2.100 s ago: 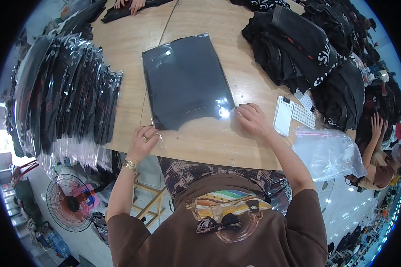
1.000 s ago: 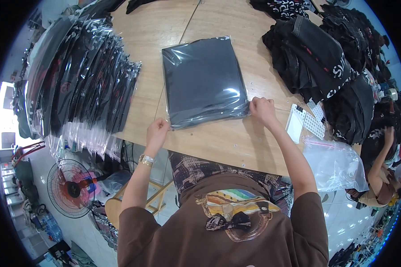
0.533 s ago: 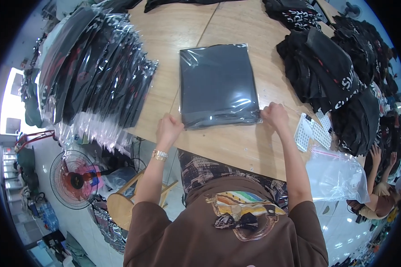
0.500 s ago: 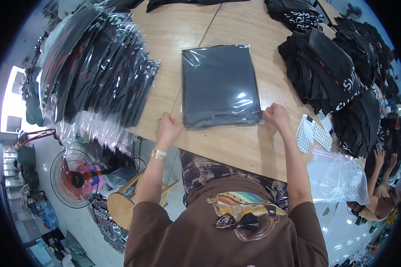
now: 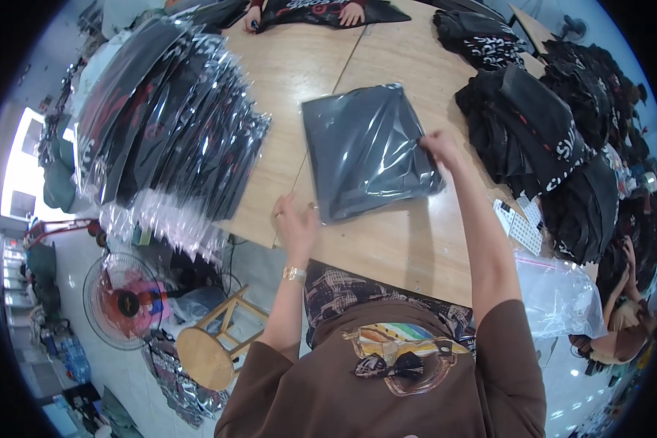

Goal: Fold black garments and place them into clear plastic bags at a factory table.

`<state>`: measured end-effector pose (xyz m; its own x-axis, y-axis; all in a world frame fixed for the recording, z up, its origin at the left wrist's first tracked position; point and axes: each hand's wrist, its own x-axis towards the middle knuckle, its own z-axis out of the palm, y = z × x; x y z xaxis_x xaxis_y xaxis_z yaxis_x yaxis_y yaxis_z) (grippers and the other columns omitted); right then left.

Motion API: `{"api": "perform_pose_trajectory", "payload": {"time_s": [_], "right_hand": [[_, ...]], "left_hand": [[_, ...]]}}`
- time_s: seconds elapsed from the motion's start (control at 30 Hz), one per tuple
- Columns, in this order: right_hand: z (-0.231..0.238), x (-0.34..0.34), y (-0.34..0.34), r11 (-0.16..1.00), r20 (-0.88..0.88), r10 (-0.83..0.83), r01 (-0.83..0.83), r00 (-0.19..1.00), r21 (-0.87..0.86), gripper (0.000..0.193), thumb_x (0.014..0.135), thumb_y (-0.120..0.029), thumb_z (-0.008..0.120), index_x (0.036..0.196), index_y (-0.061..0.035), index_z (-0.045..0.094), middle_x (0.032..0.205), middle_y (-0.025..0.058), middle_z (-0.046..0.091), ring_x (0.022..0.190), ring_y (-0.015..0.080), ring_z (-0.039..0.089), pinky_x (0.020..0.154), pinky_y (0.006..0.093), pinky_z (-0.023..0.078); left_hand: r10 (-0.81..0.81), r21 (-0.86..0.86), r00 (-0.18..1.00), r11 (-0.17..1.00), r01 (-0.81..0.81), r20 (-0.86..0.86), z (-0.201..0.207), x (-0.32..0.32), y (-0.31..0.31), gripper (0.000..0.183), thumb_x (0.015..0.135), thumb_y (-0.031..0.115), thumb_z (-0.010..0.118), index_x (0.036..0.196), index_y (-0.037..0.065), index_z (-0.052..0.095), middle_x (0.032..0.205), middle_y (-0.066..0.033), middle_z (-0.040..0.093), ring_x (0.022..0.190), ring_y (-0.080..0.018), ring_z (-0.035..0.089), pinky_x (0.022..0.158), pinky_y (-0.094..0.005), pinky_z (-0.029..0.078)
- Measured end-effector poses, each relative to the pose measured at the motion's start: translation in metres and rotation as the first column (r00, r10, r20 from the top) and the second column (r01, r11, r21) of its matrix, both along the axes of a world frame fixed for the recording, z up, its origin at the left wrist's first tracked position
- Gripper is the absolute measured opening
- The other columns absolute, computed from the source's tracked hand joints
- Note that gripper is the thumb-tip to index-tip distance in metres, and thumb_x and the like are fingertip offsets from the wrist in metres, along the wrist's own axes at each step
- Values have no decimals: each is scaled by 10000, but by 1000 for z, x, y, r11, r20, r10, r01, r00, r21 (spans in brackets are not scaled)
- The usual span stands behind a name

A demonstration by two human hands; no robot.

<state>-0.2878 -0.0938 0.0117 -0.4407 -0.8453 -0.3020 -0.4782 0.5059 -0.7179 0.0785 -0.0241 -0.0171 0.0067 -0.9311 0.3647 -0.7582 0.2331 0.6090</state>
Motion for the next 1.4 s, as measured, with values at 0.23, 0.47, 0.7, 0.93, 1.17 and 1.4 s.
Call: {"api": "perform_pose_trajectory", "payload": {"time_s": [0.23, 0.47, 0.7, 0.93, 1.17, 1.4], "right_hand": [[209, 65, -36, 906, -671, 58, -321, 740, -275, 192, 639, -179, 565, 769, -65, 649, 805, 158, 641, 791, 321, 625, 691, 403, 498], [152, 168, 45, 808, -948, -79, -538, 307, -241, 154, 648, -144, 593, 779, -78, 546, 734, 38, 533, 736, 183, 498, 568, 314, 365], [39, 189, 202, 796, -546, 385, -567, 744, -210, 158, 715, -122, 570, 847, -37, 582, 795, 91, 575, 819, 269, 573, 678, 408, 454], [18, 11, 283, 930, -724, -254, -44, 641, -365, 212, 741, -213, 626, 816, -22, 574, 758, 128, 547, 735, 287, 532, 655, 405, 428], [-12, -16, 280, 883, -738, -411, 434, 536, -176, 307, 737, -302, 652, 794, -10, 578, 825, 136, 539, 808, 292, 517, 703, 385, 392], [-12, 12, 264, 704, -214, -680, 545, 701, -455, 251, 738, -190, 633, 913, -45, 525, 877, 141, 520, 870, 303, 508, 765, 419, 384]], "left_hand": [[54, 54, 948, 998, -39, -314, -3, 8, 2, 349, 852, 132, 552, 1151, -12, 445, 1124, -187, 462, 1076, -306, 450, 916, -366, 375], [-31, 16, 992, 999, 33, -126, -21, 8, -3, 335, 834, 96, 532, 1137, -20, 448, 1133, -178, 455, 1043, -293, 443, 866, -376, 409], [10, 91, 922, 996, 27, -388, -9, 2, -5, 322, 869, 118, 519, 1158, 1, 439, 1187, -155, 460, 1070, -261, 453, 906, -363, 379], [-338, -130, 839, 941, 313, -427, 47, -101, 14, 323, 809, 30, 564, 1120, 10, 477, 1190, -131, 453, 1143, -229, 406, 922, -334, 371], [-552, 356, 467, 301, 884, -691, 44, -235, 70, 292, 895, 135, 476, 1173, 46, 468, 1072, -48, 499, 904, -130, 526, 767, -259, 455], [-372, 597, 573, 59, 800, -730, 20, -285, 93, 436, 934, 348, 411, 1293, 101, 387, 1089, -48, 512, 945, -129, 516, 683, -272, 477]]}}
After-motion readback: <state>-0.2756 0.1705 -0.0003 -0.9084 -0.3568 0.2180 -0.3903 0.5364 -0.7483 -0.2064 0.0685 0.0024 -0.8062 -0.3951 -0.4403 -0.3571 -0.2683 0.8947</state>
